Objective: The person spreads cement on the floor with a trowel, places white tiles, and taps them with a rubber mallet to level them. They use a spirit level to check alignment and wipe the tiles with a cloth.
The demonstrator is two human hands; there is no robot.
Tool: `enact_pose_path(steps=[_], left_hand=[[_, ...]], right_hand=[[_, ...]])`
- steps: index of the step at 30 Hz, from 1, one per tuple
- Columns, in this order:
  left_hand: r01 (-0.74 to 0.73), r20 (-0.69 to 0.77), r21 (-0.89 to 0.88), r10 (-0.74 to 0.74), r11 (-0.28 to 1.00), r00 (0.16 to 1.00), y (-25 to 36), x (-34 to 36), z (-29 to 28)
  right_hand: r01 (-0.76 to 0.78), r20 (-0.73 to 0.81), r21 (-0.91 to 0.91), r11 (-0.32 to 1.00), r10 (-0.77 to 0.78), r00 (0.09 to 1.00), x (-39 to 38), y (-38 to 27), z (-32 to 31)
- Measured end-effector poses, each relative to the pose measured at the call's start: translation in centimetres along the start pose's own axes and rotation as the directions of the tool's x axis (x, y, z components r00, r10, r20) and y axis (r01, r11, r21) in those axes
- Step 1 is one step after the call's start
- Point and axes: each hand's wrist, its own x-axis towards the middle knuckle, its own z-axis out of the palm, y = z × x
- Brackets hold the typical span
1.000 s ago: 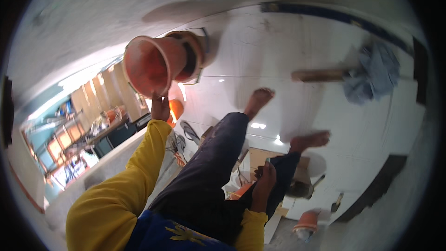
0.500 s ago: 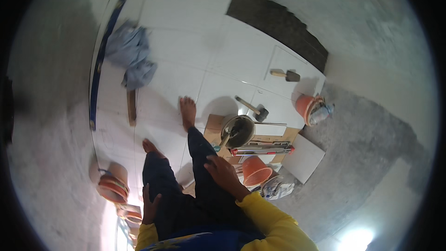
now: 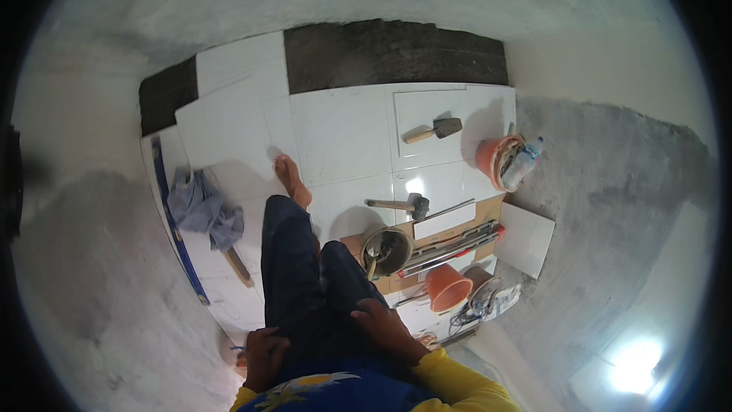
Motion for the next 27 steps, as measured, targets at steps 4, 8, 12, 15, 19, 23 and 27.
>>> enact_pose_path(steps=[4, 8, 12, 15, 19, 23, 27], left_hand=[[0.036, 0.137, 0.045, -0.042, 0.998, 0.99, 3.5, 7.9, -4.2], [0.271, 0.408, 0.069, -0.275, 0.96, 0.87, 11.9, 11.3, -8.8], [0.306, 0.627, 0.108, -0.303, 0.946, 0.718, 18.4, 15.6, -9.5], [0.399, 0.599, 0.257, -0.469, 0.88, 0.649, 18.7, 23.7, -5.9], [0.072, 0.002, 0.191, -0.074, 0.979, 0.997, 15.4, 40.4, 2.4], [-0.222, -0.053, 0.244, 0.242, 0.944, 0.969, 15.5, 57.7, 6.1], [-0.201, 0.067, 0.264, 0.19, 0.943, 0.979, 14.2, 63.1, 4.1]], right_hand=[[-0.041, 0.238, 0.579, 0.814, -0.121, 0.964, 0.6, -2.9, -6.9], [-0.216, 0.357, 0.893, 0.395, -0.33, 0.874, 0.4, -6.6, -15.3], [0.195, -0.245, 0.73, 0.655, -0.016, 0.969, 17.4, 0.2, -24.7], [0.197, -0.58, 0.58, 0.79, 0.231, 0.781, 41.0, 13.6, -28.2], [-0.115, -0.383, 0.782, 0.613, 0.617, 0.687, 60.4, 23.3, -30.3], [0.028, -0.49, 0.801, 0.598, 0.628, 0.604, 68.1, 27.4, -29.6], [0.334, -0.535, 0.837, 0.434, 0.516, 0.669, 67.6, 29.2, -27.6]])
